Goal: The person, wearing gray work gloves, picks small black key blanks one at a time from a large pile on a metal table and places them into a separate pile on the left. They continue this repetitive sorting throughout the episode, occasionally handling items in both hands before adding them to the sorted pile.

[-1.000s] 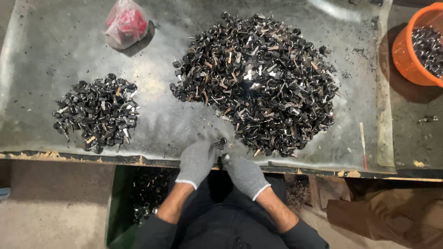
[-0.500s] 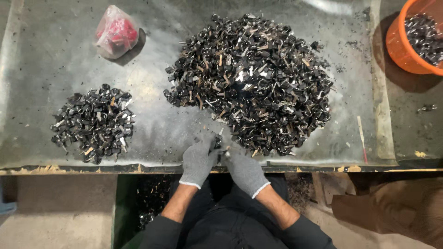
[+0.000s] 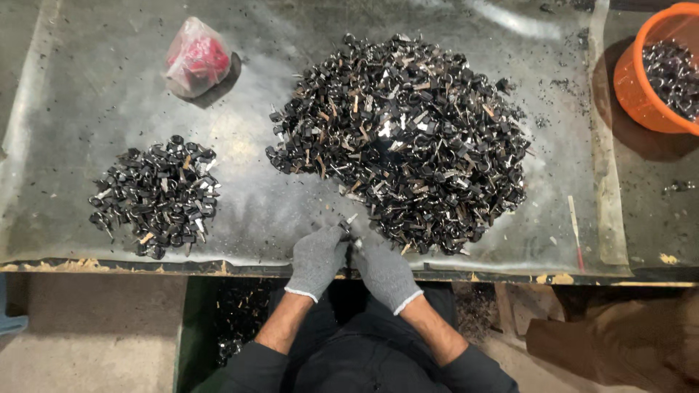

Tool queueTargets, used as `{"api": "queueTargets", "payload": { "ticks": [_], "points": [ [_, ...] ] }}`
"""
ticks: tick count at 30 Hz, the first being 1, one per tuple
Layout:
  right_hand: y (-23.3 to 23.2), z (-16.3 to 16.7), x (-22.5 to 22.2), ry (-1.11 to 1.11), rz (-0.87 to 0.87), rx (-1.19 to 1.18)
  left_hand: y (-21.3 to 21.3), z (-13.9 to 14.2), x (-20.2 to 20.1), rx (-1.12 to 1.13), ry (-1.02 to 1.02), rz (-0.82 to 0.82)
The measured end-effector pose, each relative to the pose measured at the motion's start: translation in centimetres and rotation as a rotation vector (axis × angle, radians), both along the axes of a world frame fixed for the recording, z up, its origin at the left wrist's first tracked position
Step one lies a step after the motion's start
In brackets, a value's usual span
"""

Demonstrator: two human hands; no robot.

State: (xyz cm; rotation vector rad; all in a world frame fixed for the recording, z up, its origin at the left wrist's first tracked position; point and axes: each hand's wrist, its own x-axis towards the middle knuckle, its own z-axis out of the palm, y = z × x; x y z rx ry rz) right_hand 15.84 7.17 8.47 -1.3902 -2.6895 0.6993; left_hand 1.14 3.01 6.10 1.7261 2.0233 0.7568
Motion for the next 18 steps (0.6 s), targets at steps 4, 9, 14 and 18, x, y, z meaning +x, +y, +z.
{"api": "queueTargets", "payload": {
  "ticks": [4,9,14,18],
  "points": [
    [0.2,0.0,-0.5,-0.029,-0.051,-0.173,0.2,-0.5,-0.2,-0.039,0.078,-0.079],
    [0.1,-0.3,-0.7,-0.130,-0.031,-0.040,0.2,-0.6,0.0,0.056,0.139,-0.140],
    [1.4,0.0,0.7,-0.109,-0.088,-0.373,0.1,-0.3,0.1,0.102,0.007,-0.040],
    [0.0,0.1,-0.1,0.042,-0.060,-0.061,0.0,-0.8,0.2,0.136,0.090,-0.110]
  ]
}}
